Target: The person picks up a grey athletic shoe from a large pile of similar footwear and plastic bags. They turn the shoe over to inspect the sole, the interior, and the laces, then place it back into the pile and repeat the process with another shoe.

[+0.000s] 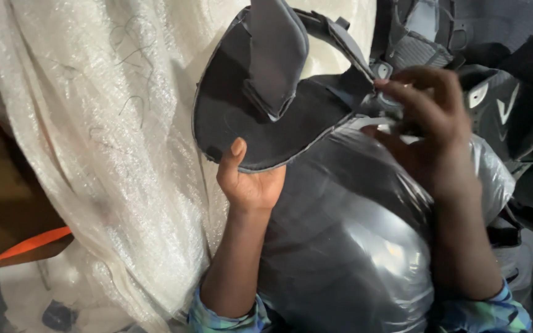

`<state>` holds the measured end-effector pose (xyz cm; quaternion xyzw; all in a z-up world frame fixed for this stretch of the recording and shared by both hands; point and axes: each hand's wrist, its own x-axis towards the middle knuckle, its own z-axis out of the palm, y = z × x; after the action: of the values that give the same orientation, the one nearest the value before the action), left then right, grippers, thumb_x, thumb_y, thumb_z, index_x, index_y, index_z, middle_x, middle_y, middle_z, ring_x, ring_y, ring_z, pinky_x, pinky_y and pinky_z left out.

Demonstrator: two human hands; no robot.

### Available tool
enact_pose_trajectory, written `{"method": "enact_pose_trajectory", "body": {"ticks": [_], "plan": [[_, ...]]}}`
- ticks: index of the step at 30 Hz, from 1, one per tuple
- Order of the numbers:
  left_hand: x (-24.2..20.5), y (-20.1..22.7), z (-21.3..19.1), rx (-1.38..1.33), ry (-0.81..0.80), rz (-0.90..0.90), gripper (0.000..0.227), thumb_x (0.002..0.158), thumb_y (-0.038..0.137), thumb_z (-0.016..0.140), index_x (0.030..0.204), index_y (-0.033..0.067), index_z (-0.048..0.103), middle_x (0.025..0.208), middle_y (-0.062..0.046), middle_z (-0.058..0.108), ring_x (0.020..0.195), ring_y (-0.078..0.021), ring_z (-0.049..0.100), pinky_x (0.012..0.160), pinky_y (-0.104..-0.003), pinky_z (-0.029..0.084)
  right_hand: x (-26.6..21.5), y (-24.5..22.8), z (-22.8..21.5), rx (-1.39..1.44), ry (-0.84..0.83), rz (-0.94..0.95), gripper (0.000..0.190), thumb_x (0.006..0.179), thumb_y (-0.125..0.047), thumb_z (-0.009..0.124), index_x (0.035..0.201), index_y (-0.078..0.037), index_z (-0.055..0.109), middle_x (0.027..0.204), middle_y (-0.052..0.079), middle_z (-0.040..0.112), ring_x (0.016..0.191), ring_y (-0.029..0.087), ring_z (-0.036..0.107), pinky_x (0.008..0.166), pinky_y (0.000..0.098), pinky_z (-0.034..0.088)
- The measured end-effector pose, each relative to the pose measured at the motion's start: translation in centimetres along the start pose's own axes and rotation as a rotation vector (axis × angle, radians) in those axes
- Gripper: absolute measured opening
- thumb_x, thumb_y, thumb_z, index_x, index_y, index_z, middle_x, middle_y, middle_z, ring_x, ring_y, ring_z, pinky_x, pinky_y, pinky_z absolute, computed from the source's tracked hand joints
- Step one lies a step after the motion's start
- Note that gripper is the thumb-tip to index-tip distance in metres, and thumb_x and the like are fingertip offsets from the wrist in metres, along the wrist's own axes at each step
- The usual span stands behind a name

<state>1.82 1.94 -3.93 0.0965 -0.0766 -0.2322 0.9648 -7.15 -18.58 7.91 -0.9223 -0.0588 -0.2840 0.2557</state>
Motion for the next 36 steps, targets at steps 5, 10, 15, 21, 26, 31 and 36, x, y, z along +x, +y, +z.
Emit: {"method": "enact_pose_trajectory", "body": {"ticks": [5,10,15,21,26,31,36], "plan": [[0.0,-0.1,0.8,0.014,0.087,-0.079,0.082,0.093,0.033,0.076,0.159,0.0048,0.039,0.158,-0.012,0.050,0.150,-0.0322,0.045,0.130,-0.056,0.031,-1.6,1.0,0.0,-0.194,0.011,0.013,0.027,0.091,0.007,0.076,0.114,-0.007,0.074,0.121,0.013,0.069,0.095,0.022,0.075,0.076,0.0322,0.062],[-0.4,0.0,3.8,1.291,0.299,0.509,0.097,0.097,0.030,0.079,0.158,0.0052,0.007,0.156,-0.013,0.040,0.149,-0.0368,0.036,0.126,-0.053,0.028,-2.0,1.6,-0.6,-0.247,0.058,0.006,0.021,0.099,0.006,0.075,0.115,-0.008,0.074,0.116,0.007,0.071,0.097,0.021,0.076,0.077,0.0327,0.062],[-2.4,0.2,8.9,1.964,-0.417,0.730,0.064,0.092,0.032,0.086,0.140,0.0024,0.055,0.138,-0.015,0.058,0.135,-0.0348,0.053,0.117,-0.048,0.044,-1.5,-0.4,-0.6,-0.135,-0.093,-0.024,0.023,0.090,-0.009,0.076,0.113,-0.011,0.074,0.109,0.007,0.069,0.095,0.025,0.073,0.079,0.0368,0.060],[-1.8,-0.3,7.6,1.922,-0.360,0.648,0.010,0.099,0.012,0.079,0.107,0.0073,0.076,0.106,-0.002,0.071,0.098,-0.0194,0.071,0.086,-0.035,0.056,-1.7,-0.5,-0.8,-0.137,-0.176,-0.071,0.027,0.086,-0.011,0.076,0.113,-0.011,0.073,0.109,0.006,0.070,0.092,0.025,0.073,0.078,0.0379,0.060],[-1.5,-0.2,7.9,1.961,-0.404,0.579,0.008,0.101,0.012,0.074,0.104,0.0048,0.075,0.105,-0.005,0.071,0.095,-0.0214,0.071,0.082,-0.036,0.057,-1.7,-1.0,-1.5,-0.055,-0.249,0.044,0.033,0.083,-0.013,0.075,0.116,-0.012,0.072,0.112,0.005,0.070,0.093,0.026,0.074,0.078,0.0374,0.060],[-1.3,-0.7,6.9,1.979,-0.396,0.576,0.010,0.101,0.014,0.072,0.102,0.0045,0.075,0.103,-0.006,0.070,0.091,-0.0239,0.070,0.078,-0.037,0.056,-1.3,-3.3,-1.9,-0.150,-0.306,0.112,0.044,0.081,-0.034,0.079,0.119,-0.013,0.073,0.119,0.008,0.068,0.091,0.030,0.074,0.073,0.0397,0.058],[-1.4,-1.2,6.1,1.982,-0.386,0.612,0.012,0.103,0.015,0.070,0.103,0.0031,0.072,0.105,-0.008,0.066,0.095,-0.0248,0.070,0.081,-0.039,0.058,-2.0,-3.4,-1.1,-0.219,-0.430,0.276,0.035,0.086,-0.037,0.076,0.116,-0.018,0.074,0.110,0.005,0.069,0.078,0.028,0.072,0.065,0.0398,0.058]]}}
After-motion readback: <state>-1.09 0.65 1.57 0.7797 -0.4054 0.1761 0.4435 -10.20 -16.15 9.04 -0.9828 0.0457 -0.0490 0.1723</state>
